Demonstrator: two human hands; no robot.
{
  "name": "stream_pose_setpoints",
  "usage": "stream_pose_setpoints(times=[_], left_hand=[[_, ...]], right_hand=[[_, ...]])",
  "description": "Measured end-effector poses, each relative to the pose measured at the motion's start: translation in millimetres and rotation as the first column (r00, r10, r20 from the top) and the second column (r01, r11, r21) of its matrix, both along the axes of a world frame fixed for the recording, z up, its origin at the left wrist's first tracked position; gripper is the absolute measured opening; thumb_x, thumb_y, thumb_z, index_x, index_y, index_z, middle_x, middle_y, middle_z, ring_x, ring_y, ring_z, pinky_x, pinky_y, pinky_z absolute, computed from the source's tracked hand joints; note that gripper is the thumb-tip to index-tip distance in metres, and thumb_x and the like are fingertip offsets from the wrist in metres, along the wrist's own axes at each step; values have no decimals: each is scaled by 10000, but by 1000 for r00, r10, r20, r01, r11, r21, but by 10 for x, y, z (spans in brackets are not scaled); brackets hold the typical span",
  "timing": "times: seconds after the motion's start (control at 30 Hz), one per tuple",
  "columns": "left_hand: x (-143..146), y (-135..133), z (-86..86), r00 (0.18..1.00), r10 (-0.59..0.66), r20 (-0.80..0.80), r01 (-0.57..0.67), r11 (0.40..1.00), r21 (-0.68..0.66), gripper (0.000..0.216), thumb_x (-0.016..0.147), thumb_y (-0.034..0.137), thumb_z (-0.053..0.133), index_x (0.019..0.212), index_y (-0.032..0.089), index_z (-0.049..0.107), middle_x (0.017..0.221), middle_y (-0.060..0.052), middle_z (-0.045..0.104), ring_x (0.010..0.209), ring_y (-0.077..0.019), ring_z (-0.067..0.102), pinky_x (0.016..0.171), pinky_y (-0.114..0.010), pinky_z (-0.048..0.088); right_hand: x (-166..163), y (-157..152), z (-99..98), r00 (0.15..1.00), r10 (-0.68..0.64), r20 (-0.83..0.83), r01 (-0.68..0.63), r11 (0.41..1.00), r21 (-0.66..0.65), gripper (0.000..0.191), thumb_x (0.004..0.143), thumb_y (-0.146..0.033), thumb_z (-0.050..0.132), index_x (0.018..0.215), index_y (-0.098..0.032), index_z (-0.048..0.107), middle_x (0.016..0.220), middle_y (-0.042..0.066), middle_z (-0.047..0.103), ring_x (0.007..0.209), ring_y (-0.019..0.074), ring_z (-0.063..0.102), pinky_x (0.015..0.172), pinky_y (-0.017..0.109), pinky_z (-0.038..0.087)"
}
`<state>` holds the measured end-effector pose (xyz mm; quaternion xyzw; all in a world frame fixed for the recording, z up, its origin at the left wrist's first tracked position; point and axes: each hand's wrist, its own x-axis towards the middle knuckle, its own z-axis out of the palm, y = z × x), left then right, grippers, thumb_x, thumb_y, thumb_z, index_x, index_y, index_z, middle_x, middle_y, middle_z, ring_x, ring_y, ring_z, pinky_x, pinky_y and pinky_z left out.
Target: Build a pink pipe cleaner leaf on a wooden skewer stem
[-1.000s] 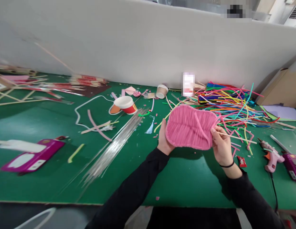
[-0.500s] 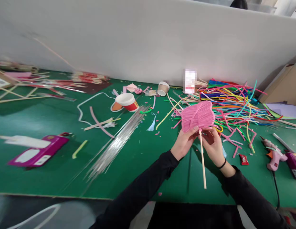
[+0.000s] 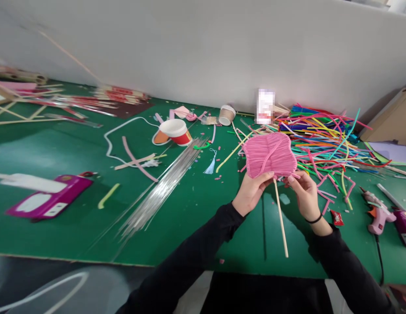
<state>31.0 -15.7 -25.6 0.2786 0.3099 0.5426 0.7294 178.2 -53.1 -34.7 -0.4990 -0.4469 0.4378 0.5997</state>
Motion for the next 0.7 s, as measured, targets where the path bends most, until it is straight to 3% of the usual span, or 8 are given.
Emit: stream_pose_setpoints(times=[0.27, 0.47, 0.7], left_hand=[[-12, 25, 1, 998, 61, -3, -61, 998, 21, 308, 619, 192, 835, 888, 184, 685, 835, 1, 716, 739, -147, 655, 704, -272, 538], [17, -2, -31, 992, 96, -84, -85, 989, 118, 339, 600, 184, 858, 899, 167, 699, 867, -10, 732, 867, -196, 681, 889, -358, 533], [30, -5, -126, 973, 132, -191, -97, 979, 182, 430, 619, 224, 864, 1015, 155, 710, 1021, -59, 741, 950, -225, 681, 961, -411, 508]], right_hand=[[-27, -27, 8, 1000, 30, -4, -30, 999, 15, 270, 741, -458, 782, 842, -231, 675, 835, 20, 695, 762, 174, 633, 722, 328, 541], [-42, -4, -45, 974, 107, -198, -113, 993, -22, 236, 739, -395, 798, 903, -236, 740, 861, 12, 731, 792, 170, 661, 695, 295, 552], [-103, 4, -85, 975, 80, -209, -91, 995, -46, 232, 690, -385, 831, 858, -240, 768, 870, 9, 763, 780, 177, 680, 713, 316, 555]])
